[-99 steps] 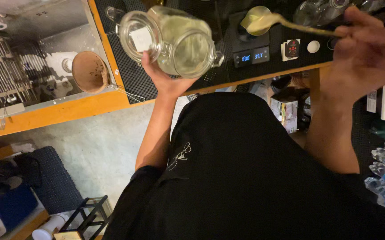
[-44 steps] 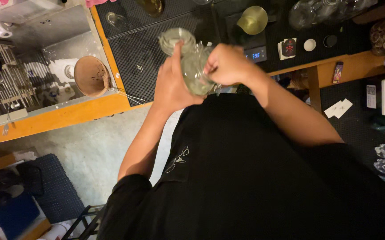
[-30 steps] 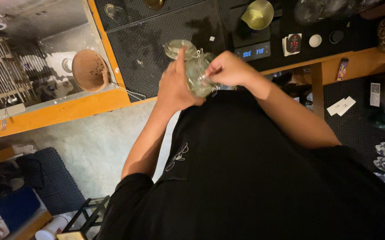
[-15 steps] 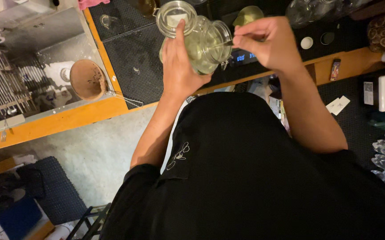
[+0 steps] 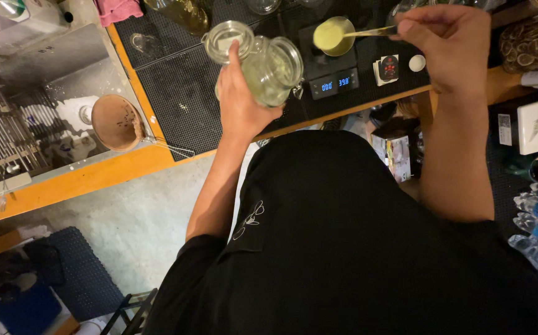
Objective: The person scoops powder from a jar into a small metal pitcher on a digital scale, adds liquid from a bottle, and سپس rolls a small piece of paper into a tube.
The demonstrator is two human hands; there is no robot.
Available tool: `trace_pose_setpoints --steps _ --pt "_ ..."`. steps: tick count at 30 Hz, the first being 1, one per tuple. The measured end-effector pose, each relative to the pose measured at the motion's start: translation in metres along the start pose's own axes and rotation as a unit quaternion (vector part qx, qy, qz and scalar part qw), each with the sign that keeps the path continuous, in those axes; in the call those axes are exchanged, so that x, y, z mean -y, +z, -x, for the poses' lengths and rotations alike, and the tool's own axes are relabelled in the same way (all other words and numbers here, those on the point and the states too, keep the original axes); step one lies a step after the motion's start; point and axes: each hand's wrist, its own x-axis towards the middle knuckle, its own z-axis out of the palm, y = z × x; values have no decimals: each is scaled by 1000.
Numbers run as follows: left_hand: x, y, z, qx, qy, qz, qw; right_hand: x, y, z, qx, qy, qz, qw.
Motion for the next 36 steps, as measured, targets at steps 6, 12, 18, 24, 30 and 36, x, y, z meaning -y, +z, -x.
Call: trace_pose_setpoints --steps 6,12,18,24,30,36 --pt "11 -2 20 -10 -80 129 988 -32 1 2 -43 -134 217 966" --pt "18 1 34 -24 -139 201 969 -68 38 11 26 -270 478 835" --pt "21 6 41 -82 -72 137 984 -64 33 15 19 -327 514 793" --pt "33 18 48 -106 -45 238 964 1 33 40 -130 -335 481 800" --pt "51 34 41 -168 36 230 958 48 37 53 -98 -186 56 976" --pt "33 22 5 -264 203 119 935 87 79 79 13 -293 25 956"
